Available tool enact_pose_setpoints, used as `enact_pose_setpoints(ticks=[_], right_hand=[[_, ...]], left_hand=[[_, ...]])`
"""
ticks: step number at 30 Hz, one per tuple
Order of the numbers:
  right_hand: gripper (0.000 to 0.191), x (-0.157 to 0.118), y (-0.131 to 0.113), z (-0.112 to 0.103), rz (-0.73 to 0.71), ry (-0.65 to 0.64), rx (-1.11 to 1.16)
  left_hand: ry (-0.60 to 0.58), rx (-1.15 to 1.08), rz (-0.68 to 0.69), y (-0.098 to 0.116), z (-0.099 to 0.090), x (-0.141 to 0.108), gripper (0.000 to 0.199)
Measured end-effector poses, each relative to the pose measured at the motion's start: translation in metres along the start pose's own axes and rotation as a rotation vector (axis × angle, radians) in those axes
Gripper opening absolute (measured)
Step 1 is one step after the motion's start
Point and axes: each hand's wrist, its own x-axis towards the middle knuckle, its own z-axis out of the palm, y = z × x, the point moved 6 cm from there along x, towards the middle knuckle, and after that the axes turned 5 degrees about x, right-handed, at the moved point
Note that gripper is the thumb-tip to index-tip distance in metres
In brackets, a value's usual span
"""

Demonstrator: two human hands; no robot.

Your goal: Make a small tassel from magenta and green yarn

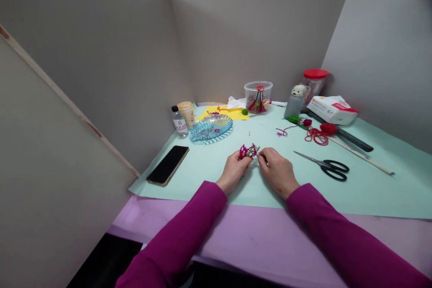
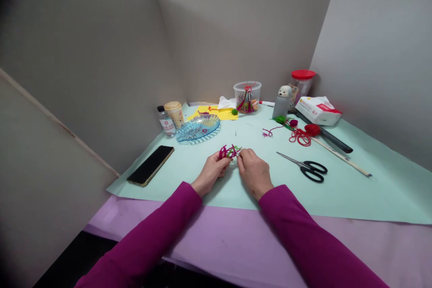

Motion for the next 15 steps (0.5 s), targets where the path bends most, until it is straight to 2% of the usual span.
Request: enact_pose_setpoints(ticks=[4, 10, 15], right_hand=[[0.016, -0.0008, -0.0013, -0.0013, -0.014, 0.007, 0.109], [0.016, -0.0011, -0.0011, 0.0012, -0.002, -0.014, 0.233], [0.014, -0.0005, 0.0077, 0.0024, 0.09, -0.015, 0.279]], left_hand=[[0.021, -0.01, 0.011, -0.0009, -0.0016, 0.0012, 0.025], [0.048, -0.089, 0.017, -0.0055, -0.0041, 0.0054, 0.027], [0.093, -0.146, 0.012, -0.0059, -0.0082, 0.0053, 0.024]])
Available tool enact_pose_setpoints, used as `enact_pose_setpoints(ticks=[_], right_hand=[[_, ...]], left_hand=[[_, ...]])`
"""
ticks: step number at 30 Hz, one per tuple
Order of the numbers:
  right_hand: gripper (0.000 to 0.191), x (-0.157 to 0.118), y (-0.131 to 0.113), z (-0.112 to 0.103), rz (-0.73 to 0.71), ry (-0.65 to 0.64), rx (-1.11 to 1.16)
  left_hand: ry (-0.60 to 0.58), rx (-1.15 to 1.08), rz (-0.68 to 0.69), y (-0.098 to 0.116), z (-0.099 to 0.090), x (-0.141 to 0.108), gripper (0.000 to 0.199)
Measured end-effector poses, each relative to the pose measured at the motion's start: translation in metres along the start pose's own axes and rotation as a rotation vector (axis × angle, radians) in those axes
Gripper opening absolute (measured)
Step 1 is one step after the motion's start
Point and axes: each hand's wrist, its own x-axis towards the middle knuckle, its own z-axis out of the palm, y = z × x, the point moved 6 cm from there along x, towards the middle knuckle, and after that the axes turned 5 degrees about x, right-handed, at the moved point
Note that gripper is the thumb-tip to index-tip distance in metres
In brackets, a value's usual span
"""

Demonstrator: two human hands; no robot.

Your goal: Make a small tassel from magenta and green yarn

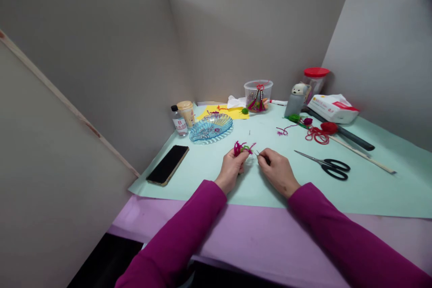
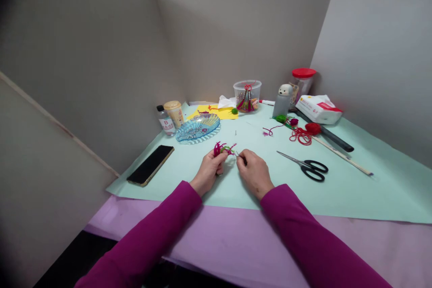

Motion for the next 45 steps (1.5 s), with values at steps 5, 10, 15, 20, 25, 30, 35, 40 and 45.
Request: enact_pose_setpoints(ticks=[5, 10, 15, 20, 25, 30, 35, 40, 45], right_hand=[[0.013, 0.0, 0.0, -0.015, 0.061, 0.176, 0.107], [0.012, -0.002, -0.017, -0.004, -0.154, 0.039, 0.058], [0.011, -0.004, -0.02, -0.005, -0.181, 0.066, 0.037], [0.011, -0.004, -0.023, -0.005, -0.204, 0.074, 0.004], [0.012, -0.004, -0.014, 0.004, -0.166, 0.007, -0.083], [0.012, -0.004, -0.01, 0.003, -0.144, 0.015, -0.119], [0.011, -0.002, -0.008, 0.003, -0.119, -0.002, -0.135], [0.014, 0.001, 0.003, 0.003, -0.048, 0.004, -0.104], [0.018, 0.005, 0.012, -0.003, -0.022, 0.07, -0.146]], left_hand=[[0.014, 0.028, 0.001, 0.001, 0.0, -0.002, 0.019], [0.0, 0.075, 0.01, 0.0, 0.002, 0.0, 0.021], [-0.015, 0.084, 0.025, 0.0, 0.002, 0.0, 0.022], [-0.001, 0.099, 0.037, 0.0, 0.002, -0.001, 0.022], [-0.01, 0.099, 0.039, -0.002, 0.003, 0.0, 0.022], [-0.019, 0.128, 0.048, -0.003, 0.004, -0.001, 0.023], [-0.026, 0.15, 0.064, -0.003, 0.004, -0.001, 0.023], [-0.079, 0.173, 0.058, -0.004, 0.007, -0.003, 0.027], [-0.103, 0.17, -0.008, -0.004, 0.007, -0.004, 0.022]])
